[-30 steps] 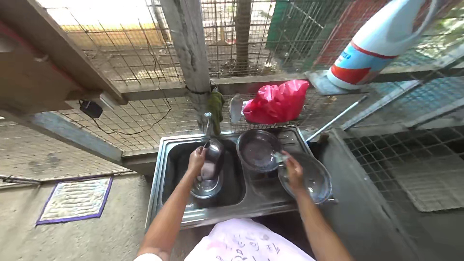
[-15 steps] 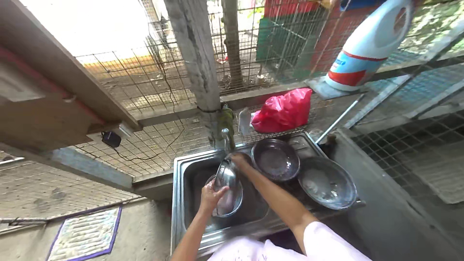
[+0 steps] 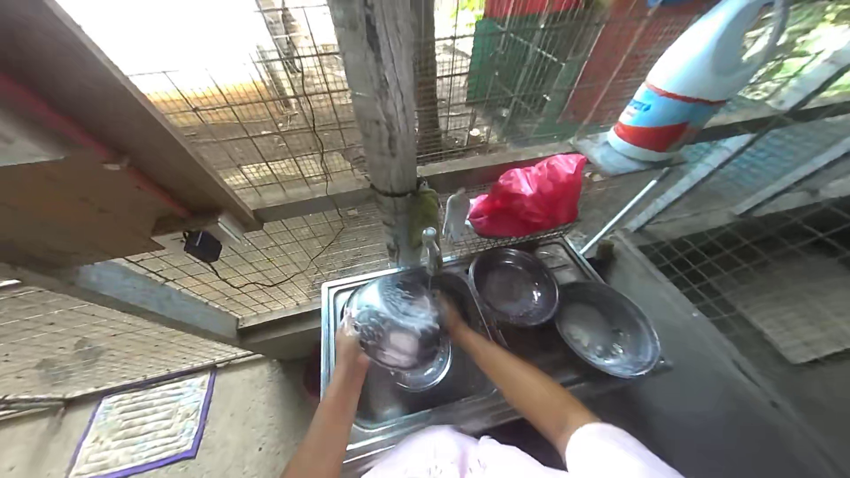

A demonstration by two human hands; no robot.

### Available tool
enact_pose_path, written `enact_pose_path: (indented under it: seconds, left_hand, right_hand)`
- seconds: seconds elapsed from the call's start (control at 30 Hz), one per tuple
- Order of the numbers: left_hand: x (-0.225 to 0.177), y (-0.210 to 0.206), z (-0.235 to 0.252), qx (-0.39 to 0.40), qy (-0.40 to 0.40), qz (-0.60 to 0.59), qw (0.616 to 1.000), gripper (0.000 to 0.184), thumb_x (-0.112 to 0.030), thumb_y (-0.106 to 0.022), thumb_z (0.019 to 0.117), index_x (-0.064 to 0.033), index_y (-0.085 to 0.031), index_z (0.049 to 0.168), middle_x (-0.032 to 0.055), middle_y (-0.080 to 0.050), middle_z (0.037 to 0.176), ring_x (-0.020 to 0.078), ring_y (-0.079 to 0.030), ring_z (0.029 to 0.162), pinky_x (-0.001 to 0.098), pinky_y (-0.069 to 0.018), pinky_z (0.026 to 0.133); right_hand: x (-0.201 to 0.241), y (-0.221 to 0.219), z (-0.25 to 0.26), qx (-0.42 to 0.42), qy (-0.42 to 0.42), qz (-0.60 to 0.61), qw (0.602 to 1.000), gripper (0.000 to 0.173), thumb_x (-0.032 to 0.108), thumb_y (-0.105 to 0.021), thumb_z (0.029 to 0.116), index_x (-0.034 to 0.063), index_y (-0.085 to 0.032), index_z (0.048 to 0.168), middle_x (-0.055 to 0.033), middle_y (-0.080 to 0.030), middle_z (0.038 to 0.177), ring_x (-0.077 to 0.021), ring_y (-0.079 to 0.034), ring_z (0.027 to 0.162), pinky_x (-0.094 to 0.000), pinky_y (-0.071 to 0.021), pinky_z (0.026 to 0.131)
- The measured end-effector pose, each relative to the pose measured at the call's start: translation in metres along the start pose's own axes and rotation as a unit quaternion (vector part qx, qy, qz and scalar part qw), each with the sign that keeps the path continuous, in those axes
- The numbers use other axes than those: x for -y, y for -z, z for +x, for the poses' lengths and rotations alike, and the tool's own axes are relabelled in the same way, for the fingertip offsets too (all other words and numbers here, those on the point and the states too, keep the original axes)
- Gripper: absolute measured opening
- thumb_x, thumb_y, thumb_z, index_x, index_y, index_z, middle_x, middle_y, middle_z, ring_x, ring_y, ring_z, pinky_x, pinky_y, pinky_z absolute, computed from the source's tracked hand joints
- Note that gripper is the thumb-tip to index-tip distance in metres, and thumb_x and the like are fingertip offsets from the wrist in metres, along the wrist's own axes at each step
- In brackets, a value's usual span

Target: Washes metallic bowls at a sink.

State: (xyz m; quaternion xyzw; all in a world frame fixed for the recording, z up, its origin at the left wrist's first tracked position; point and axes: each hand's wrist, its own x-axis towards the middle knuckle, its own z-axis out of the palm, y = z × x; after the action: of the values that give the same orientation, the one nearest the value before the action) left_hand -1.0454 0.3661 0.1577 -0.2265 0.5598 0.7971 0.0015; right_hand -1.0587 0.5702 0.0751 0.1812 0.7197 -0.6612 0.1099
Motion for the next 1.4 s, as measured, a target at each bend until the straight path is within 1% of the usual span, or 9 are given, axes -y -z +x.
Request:
enact_pose_path:
  seconds: [0.1,0.23,0.47,0.7,0.83,1.0,1.13,1.23,1.4]
  left_hand:
    - [0.02,-0.003,0.021,-0.065,0.015,-0.092,0.994,0.041,-0.024,-0.024,0.1136,0.0019,-0.045,0.137,0.0149,-0.059,0.115,0.0173,-0.061,0.099,0.037,-0.0545,0.085]
    - [0.04,-0.017,0.013,-0.05,0.048,0.026,0.997,0.037,-0.021,-0.029,0.1129,0.004,-0.048,0.133,0.0146,-0.06,0.105,0.0175,-0.061,0.087,0.0357,-0.0534,0.077]
    - [0.024,-0.014,-0.014,0.041,0.064,0.068,0.995,0.043,-0.03,-0.031,0.1136,0.0028,-0.056,0.125,0.0112,-0.065,0.096,0.0138,-0.066,0.082,0.0334,-0.0578,0.075]
    - [0.046,0.003,0.003,0.012,0.072,0.072,0.995,0.042,-0.028,-0.031,0.1135,0.0038,-0.057,0.122,0.0116,-0.064,0.095,0.0156,-0.064,0.081,0.0346,-0.0555,0.074]
    - [0.032,-0.01,-0.02,0.078,0.088,0.116,0.986,0.041,-0.03,-0.034,0.1131,0.002,-0.059,0.121,0.0101,-0.066,0.091,0.014,-0.066,0.078,0.0331,-0.0574,0.072]
    - [0.023,0.005,0.006,0.011,0.038,-0.123,0.992,0.04,-0.024,-0.023,0.1136,0.0008,-0.049,0.131,0.0091,-0.064,0.103,0.0125,-0.065,0.088,0.0324,-0.0574,0.078]
    - [0.041,0.0,0.023,-0.089,0.044,-0.159,0.982,0.041,-0.026,-0.028,0.1133,0.0015,-0.048,0.137,0.0165,-0.061,0.12,0.0204,-0.063,0.103,0.04,-0.0545,0.088]
    - [0.043,-0.012,0.014,-0.063,0.062,-0.008,0.996,0.042,-0.026,-0.029,0.1136,0.0044,-0.05,0.133,0.0173,-0.062,0.11,0.0205,-0.062,0.093,0.0389,-0.0538,0.082]
    - [0.017,-0.013,-0.012,0.11,0.07,0.107,0.986,0.04,-0.026,-0.032,0.1135,0.0037,-0.054,0.129,0.0111,-0.065,0.101,0.0123,-0.065,0.087,0.0315,-0.0561,0.079]
  right_hand:
    - [-0.026,-0.044,-0.042,-0.081,0.23,-0.103,0.964,0.047,0.013,-0.04,0.1073,-0.0173,-0.045,0.143,-0.0366,-0.044,0.15,-0.0431,-0.043,0.144,-0.0474,-0.0333,0.122]
    - [0.005,-0.075,-0.057,-0.023,0.448,-0.327,0.832,0.039,0.011,-0.066,0.09,0.0025,-0.072,0.128,-0.0244,-0.062,0.139,-0.0444,-0.055,0.135,-0.0622,-0.0383,0.116]
    - [0.043,-0.001,0.011,0.011,0.102,-0.2,0.974,0.048,0.028,-0.055,0.1065,-0.0078,-0.057,0.138,-0.0276,-0.059,0.14,-0.0358,-0.055,0.135,-0.0474,-0.0373,0.118]
    - [0.004,-0.054,-0.05,0.028,0.386,-0.195,0.901,0.036,0.004,-0.066,0.0873,-0.0042,-0.073,0.122,-0.0285,-0.06,0.139,-0.0425,-0.055,0.134,-0.0524,-0.0428,0.116]
    - [0.071,-0.019,0.001,0.111,0.162,-0.238,0.951,0.032,0.012,-0.063,0.1001,-0.005,-0.068,0.127,-0.0229,-0.065,0.133,-0.0313,-0.059,0.13,-0.0448,-0.0411,0.115]
    - [-0.006,0.012,0.002,-0.003,0.092,-0.146,0.985,0.043,0.008,-0.037,0.1095,-0.013,-0.044,0.147,-0.031,-0.047,0.151,-0.0359,-0.044,0.144,-0.0428,-0.0312,0.123]
    - [-0.036,-0.052,-0.052,-0.071,0.312,-0.124,0.939,0.052,0.006,-0.058,0.0939,-0.0169,-0.05,0.14,-0.0383,-0.041,0.151,-0.044,-0.043,0.144,-0.0473,-0.0357,0.121]
    - [-0.006,-0.07,-0.049,-0.029,0.437,-0.3,0.847,0.04,0.016,-0.068,0.0886,0.0053,-0.073,0.127,-0.0289,-0.057,0.143,-0.051,-0.046,0.14,-0.0652,-0.0339,0.117]
    - [0.082,-0.021,0.007,0.113,0.124,-0.23,0.959,0.04,0.016,-0.057,0.1044,-0.0024,-0.059,0.14,-0.0234,-0.057,0.145,-0.0324,-0.052,0.138,-0.046,-0.0368,0.118]
